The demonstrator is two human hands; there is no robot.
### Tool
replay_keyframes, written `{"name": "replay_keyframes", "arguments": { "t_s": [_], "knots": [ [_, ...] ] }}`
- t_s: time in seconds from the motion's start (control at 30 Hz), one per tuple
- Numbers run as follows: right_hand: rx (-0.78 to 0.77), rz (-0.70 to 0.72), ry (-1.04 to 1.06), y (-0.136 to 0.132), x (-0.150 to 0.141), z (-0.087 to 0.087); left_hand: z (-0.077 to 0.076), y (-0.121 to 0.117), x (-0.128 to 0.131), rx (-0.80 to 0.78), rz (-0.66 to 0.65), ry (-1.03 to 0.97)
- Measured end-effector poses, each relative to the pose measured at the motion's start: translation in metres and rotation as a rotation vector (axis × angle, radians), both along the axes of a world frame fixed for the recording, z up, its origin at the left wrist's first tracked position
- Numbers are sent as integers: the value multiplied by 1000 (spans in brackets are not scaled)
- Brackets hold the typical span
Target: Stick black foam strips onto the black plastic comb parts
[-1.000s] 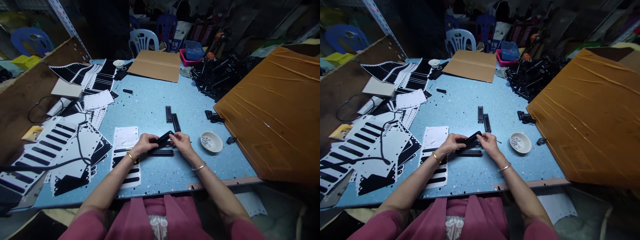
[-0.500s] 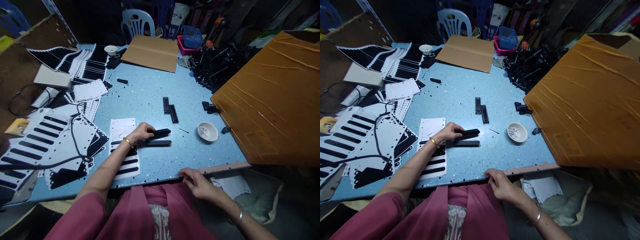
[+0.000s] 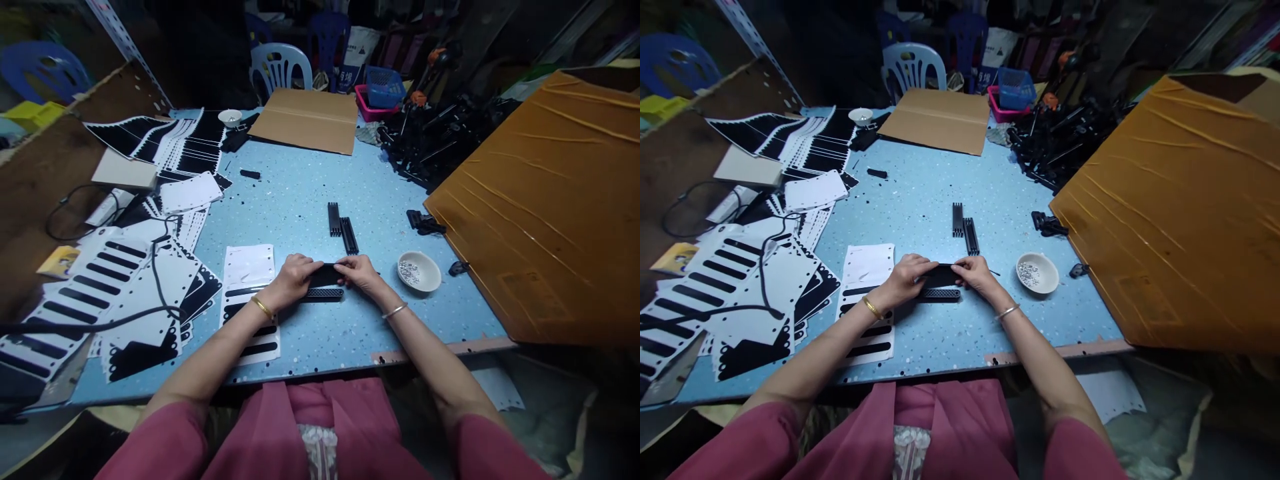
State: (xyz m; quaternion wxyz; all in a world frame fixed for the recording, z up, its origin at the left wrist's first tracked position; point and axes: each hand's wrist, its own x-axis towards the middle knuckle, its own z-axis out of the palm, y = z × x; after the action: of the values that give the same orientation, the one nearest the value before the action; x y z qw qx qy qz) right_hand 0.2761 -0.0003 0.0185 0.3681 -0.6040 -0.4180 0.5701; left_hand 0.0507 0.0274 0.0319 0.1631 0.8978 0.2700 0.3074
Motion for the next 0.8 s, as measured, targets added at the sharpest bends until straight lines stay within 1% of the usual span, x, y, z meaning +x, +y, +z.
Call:
{"name": "replay_keyframes", "arguments": {
  "t_s": [0.03, 0.1, 0.17, 0.2, 0.27, 0.37, 0.47, 0.57, 0.63, 0.73, 0.8],
  "knots": [
    [45, 12, -27, 1, -1, -3, -2, 0, -3, -34, 16, -11],
    [139, 26, -121, -2, 1, -11, -9, 0, -11, -163, 101, 6],
    [224, 65, -232, -10, 5, -19, -16, -1, -19, -269, 170, 89],
    [268, 104, -286, -14, 8, -21, -19, -2, -22, -287, 178, 134],
    [377, 195, -393, -24, 12, -23, -20, -7, -26, -282, 142, 181],
    [512, 299, -569, -38, 14, -16, -15, -17, -29, -286, 107, 142],
    [566, 385, -793, -50, 12, -7, -9, -23, -31, -328, 74, 159],
    [598, 453, -968, -58, 11, -5, -9, -27, -34, -337, 52, 245],
    [612, 452, -986, -63, 10, -8, -10, -29, -35, -326, 58, 283],
    [606, 442, -953, -70, 7, -13, -10, -35, -36, -317, 69, 367],
    [578, 506, -934, -73, 5, -12, -7, -41, -37, -297, 64, 429]
  ]
}}
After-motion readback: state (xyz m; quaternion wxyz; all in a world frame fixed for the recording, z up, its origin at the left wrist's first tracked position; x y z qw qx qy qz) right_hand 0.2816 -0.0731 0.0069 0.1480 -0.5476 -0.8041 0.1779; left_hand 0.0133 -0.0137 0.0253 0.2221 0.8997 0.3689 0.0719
